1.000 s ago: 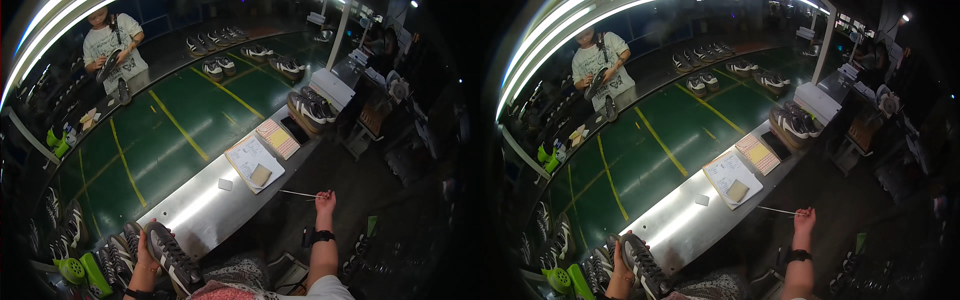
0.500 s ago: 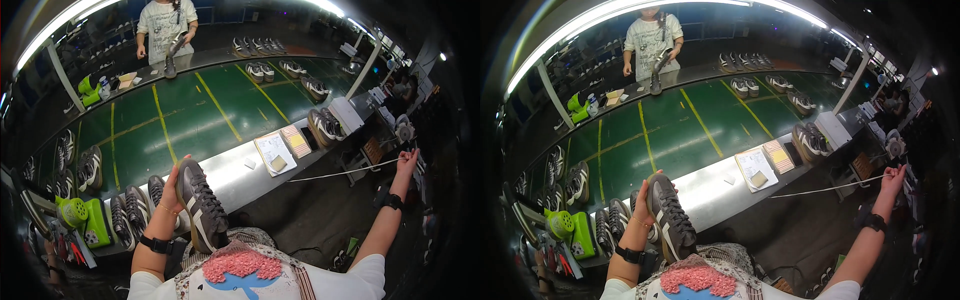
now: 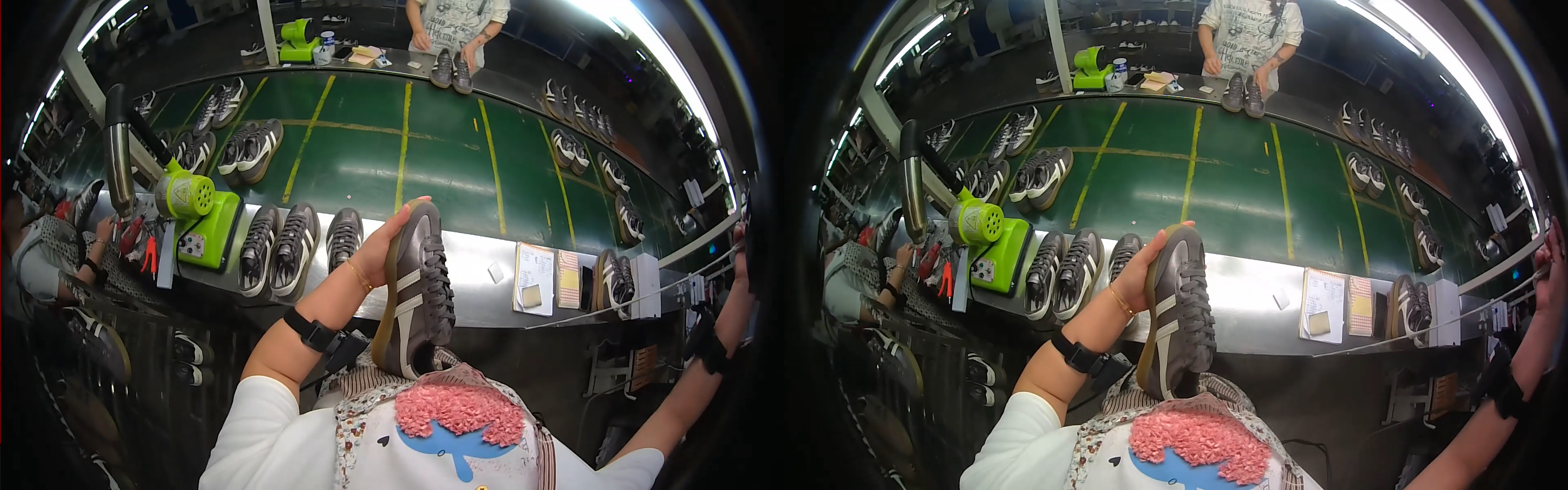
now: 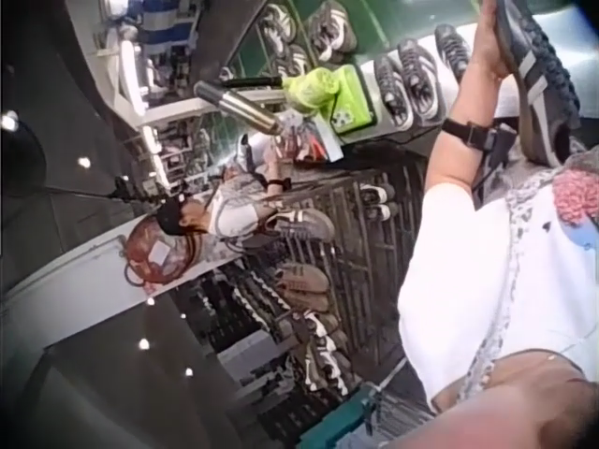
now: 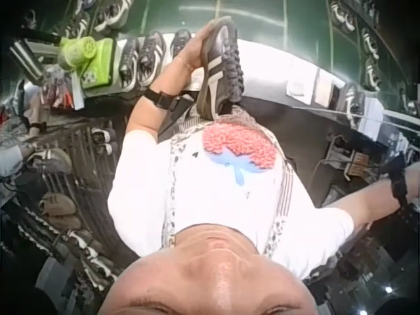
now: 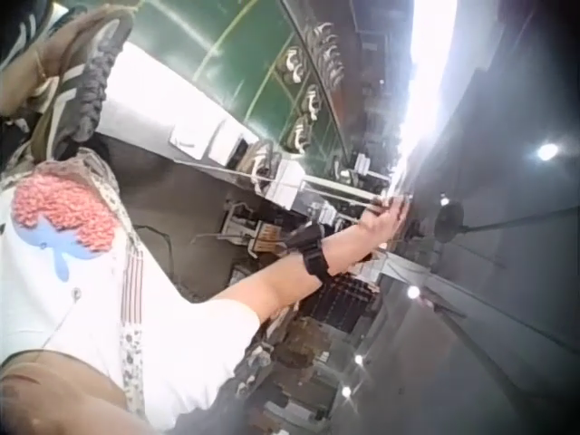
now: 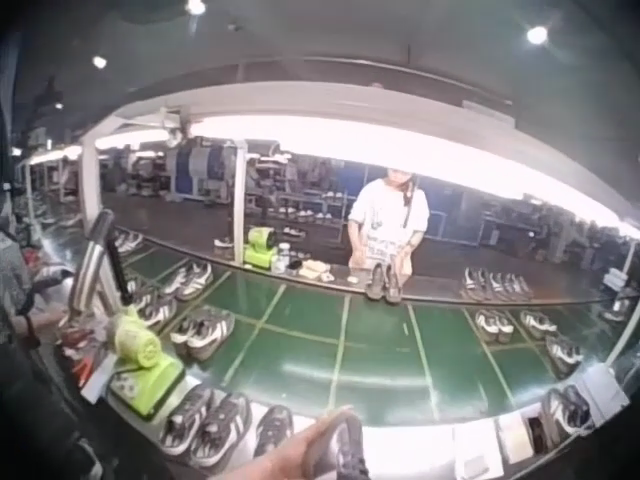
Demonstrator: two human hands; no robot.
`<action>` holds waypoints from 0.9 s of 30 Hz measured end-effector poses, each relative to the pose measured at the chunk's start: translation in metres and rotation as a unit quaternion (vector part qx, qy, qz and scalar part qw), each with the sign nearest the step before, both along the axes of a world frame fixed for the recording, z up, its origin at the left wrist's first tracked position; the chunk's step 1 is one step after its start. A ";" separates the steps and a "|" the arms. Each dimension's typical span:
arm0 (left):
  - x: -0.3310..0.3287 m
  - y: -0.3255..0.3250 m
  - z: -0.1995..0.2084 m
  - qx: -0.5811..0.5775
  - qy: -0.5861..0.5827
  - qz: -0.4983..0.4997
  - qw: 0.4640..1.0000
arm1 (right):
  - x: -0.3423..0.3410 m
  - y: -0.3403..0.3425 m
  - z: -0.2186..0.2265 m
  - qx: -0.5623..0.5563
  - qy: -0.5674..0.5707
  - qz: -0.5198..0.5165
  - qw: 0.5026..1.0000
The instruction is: The worker is inspecting newly manufactured shoes on a conveyor belt, checking for defects and trimming loose threads.
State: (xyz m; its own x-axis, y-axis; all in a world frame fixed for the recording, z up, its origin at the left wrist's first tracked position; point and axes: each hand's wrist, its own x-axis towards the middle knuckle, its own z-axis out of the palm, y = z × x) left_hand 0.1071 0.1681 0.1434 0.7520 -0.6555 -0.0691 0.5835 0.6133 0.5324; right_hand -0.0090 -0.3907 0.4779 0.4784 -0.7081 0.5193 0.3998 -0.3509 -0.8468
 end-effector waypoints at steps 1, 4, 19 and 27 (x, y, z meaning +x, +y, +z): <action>-0.002 0.001 0.000 -0.001 0.007 0.012 1.000 | 0.028 0.025 -0.010 -0.017 0.050 0.005 0.999; -0.005 0.005 -0.002 -0.009 0.004 0.023 1.000 | 0.087 0.115 -0.077 -0.073 0.263 0.214 0.938; -0.020 0.015 0.020 0.016 -0.049 0.104 0.993 | 0.064 0.362 -0.281 -0.336 0.254 0.448 0.788; -0.021 0.013 0.023 0.037 -0.052 0.112 0.992 | 0.068 0.359 -0.294 -0.331 0.211 0.460 0.797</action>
